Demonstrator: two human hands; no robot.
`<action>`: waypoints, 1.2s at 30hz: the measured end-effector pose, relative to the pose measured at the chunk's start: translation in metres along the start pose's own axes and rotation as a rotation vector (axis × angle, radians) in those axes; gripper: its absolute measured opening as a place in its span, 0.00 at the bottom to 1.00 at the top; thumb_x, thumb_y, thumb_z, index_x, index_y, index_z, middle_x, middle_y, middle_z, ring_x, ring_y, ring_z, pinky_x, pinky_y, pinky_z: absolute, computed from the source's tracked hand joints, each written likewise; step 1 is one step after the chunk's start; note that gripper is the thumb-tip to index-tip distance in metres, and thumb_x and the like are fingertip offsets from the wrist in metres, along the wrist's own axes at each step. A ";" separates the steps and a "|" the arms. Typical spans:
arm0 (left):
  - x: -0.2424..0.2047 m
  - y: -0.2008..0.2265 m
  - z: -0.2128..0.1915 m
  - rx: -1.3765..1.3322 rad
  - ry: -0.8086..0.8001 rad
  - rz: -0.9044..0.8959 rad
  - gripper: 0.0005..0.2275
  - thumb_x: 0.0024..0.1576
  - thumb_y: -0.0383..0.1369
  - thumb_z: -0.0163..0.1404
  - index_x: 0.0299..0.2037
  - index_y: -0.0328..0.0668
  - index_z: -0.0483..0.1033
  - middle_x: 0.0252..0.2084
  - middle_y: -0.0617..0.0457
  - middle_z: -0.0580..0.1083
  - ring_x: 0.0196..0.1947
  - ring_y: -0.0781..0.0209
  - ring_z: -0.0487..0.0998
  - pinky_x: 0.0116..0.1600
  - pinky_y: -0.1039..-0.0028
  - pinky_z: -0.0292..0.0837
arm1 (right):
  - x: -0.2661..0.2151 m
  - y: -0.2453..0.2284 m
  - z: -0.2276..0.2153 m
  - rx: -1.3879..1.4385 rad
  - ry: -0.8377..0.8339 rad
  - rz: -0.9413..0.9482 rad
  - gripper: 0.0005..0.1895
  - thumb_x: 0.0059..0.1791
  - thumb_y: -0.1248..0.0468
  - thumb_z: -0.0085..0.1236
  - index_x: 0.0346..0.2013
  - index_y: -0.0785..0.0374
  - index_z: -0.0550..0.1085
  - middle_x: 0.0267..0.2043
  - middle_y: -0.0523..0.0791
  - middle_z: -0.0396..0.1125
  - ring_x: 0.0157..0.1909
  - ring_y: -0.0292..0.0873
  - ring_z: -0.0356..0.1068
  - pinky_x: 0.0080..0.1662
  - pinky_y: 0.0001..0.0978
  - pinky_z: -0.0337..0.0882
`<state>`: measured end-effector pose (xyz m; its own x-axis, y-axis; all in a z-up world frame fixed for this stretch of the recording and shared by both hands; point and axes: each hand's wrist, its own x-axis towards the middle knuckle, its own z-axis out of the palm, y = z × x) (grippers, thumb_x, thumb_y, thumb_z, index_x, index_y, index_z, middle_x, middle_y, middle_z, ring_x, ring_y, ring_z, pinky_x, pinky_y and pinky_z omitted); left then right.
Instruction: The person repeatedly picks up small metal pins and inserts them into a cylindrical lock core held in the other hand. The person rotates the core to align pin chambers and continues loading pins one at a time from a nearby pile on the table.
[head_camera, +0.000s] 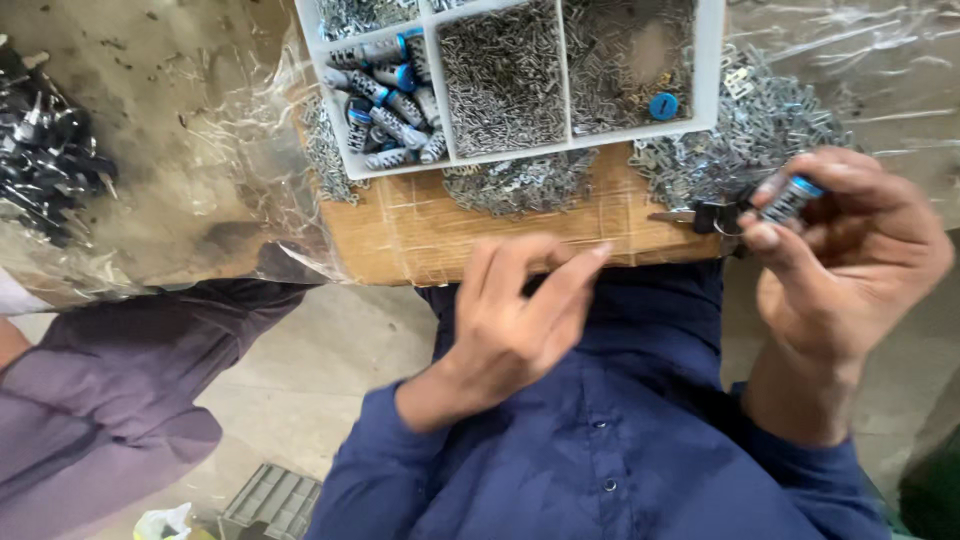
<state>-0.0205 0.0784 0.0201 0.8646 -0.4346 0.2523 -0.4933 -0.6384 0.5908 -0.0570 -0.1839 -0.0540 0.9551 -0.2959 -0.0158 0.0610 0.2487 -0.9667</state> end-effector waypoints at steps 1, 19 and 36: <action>-0.002 -0.004 -0.003 0.006 -0.020 -0.023 0.17 0.59 0.22 0.61 0.57 0.42 0.77 0.46 0.53 0.72 0.44 0.54 0.72 0.50 0.66 0.69 | 0.000 -0.002 0.000 0.014 0.003 -0.012 0.19 0.51 0.81 0.69 0.53 0.70 0.72 0.51 0.55 0.70 0.45 0.44 0.73 0.45 0.27 0.81; -0.048 -0.076 -0.077 0.267 0.174 -0.420 0.22 0.64 0.37 0.58 0.66 0.39 0.71 0.48 0.50 0.71 0.44 0.53 0.70 0.51 0.65 0.68 | -0.034 -0.016 0.142 0.067 -0.469 0.384 0.15 0.48 0.80 0.64 0.48 0.73 0.74 0.53 0.54 0.67 0.49 0.47 0.75 0.48 0.38 0.83; -0.072 -0.084 -0.097 0.111 0.155 -0.441 0.18 0.71 0.39 0.54 0.69 0.47 0.70 0.48 0.52 0.69 0.48 0.56 0.70 0.55 0.70 0.70 | -0.039 -0.015 0.165 -0.025 -0.497 0.344 0.13 0.47 0.80 0.64 0.45 0.74 0.73 0.52 0.55 0.67 0.49 0.48 0.76 0.48 0.39 0.85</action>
<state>-0.0321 0.2252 0.0269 0.9936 -0.0129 0.1124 -0.0765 -0.8085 0.5835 -0.0474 -0.0236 0.0031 0.9403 0.2657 -0.2128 -0.2762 0.2299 -0.9332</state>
